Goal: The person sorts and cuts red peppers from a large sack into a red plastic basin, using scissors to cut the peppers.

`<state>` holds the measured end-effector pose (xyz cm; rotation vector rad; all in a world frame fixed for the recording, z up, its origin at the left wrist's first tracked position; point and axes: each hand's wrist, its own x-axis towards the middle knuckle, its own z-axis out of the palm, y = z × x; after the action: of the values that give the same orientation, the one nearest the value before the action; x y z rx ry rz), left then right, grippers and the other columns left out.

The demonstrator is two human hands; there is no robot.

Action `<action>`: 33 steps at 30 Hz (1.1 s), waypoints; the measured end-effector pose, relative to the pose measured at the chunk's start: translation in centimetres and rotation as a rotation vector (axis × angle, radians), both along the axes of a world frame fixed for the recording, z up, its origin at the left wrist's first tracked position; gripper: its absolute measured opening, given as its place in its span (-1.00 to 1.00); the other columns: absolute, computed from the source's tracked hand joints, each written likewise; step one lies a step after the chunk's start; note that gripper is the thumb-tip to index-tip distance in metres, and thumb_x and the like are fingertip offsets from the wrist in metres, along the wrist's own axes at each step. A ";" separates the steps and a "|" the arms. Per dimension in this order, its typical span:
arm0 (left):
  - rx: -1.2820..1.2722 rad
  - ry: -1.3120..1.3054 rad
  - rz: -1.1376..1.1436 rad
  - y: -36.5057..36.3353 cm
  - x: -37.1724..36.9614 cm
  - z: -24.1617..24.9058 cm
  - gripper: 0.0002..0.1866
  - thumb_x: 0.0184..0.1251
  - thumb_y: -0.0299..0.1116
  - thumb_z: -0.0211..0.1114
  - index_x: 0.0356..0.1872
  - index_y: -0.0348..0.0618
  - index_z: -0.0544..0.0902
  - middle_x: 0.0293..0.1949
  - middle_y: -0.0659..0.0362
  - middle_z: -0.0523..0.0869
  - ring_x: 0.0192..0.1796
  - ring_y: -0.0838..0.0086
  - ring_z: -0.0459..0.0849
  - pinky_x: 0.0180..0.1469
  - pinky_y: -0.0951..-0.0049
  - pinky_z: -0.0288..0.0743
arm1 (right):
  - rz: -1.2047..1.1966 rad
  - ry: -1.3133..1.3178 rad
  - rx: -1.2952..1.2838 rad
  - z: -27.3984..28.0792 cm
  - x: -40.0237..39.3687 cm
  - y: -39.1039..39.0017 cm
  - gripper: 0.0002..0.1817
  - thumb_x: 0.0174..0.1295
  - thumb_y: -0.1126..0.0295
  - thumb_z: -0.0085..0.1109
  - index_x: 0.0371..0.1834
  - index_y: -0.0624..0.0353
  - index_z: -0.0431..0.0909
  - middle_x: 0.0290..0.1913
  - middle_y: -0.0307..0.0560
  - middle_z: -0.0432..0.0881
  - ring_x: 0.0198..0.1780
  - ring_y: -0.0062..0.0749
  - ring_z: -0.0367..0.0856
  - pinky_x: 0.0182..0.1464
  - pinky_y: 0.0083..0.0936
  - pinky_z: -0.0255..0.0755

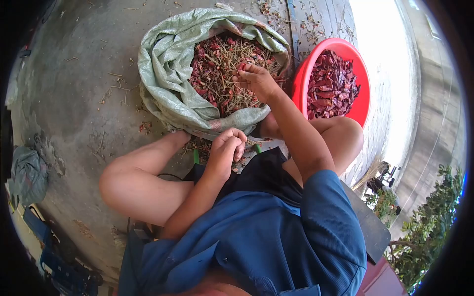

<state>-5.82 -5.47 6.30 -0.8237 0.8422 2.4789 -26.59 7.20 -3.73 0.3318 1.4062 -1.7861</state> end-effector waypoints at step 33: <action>-0.184 0.011 -0.065 0.8 1.3 -2.7 -0.91 0.29 -0.46 0.06 -0.32 -0.15 0.54 -0.58 0.37 0.45 -0.61 0.72 0.33 -0.59 0.66 0.14 | 0.272 0.059 0.335 6.4 12.6 4.3 -0.77 0.45 0.41 0.07 0.03 0.34 0.50 -0.13 -0.08 0.69 -0.23 -0.39 0.77 -0.27 -0.48 0.67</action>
<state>-4.57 -4.65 3.55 -0.8298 1.0960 2.3775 -14.01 11.46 2.63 0.2478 1.7074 -1.3510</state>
